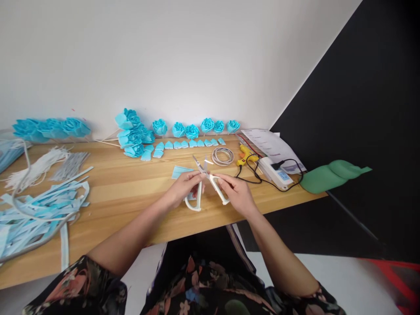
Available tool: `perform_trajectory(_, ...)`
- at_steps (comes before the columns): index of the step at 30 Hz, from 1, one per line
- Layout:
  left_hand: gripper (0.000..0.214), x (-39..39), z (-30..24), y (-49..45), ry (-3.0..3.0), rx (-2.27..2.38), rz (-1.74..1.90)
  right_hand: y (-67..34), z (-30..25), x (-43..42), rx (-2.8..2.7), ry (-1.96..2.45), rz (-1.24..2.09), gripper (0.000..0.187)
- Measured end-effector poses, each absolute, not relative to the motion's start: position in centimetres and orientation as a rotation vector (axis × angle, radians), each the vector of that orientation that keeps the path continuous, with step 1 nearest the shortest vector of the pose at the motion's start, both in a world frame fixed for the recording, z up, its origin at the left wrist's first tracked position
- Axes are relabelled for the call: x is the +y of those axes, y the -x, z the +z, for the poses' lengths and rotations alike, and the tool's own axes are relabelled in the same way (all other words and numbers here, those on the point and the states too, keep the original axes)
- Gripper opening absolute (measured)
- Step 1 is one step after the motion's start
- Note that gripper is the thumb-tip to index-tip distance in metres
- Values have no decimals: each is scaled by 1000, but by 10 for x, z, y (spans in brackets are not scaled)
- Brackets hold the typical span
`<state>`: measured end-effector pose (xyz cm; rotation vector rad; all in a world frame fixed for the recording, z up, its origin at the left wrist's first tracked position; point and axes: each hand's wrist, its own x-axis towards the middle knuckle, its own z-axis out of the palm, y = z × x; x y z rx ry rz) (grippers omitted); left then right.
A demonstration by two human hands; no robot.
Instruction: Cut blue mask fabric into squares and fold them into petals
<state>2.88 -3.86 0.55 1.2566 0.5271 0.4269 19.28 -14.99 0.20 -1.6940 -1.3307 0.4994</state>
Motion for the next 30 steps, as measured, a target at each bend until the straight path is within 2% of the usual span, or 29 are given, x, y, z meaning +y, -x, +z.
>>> perform_trajectory(5, 44, -33, 0, -30, -1197, 508, 446, -223, 2, -135, -1350, 1839, 272, 33)
perform_trajectory(11, 76, -38, 1, -29, -1288, 518, 239, -242, 0, -120, -1553, 2015, 117, 30)
perform_trajectory(14, 81, -38, 4, -25, -1306, 539, 143, -243, -7, -115, -1620, 2005, 100, 28)
perform_trajectory(19, 66, -26, 15, -18, -1379, 611, 201, -247, -13, -114, -1751, 2088, 59, 24)
perform_trajectory(24, 44, -4, 22, -12, -1369, 762, 631, -246, -5, -118, -1804, 2076, -14, 21)
perform_trajectory(27, 30, 7, 22, -7, -1308, 799, 914, -232, 4, -114, -1830, 1948, -115, 26)
perform_trajectory(30, 26, 12, 19, -5, -1273, 795, 1031, -212, 9, -101, -1947, 1824, -40, 22)
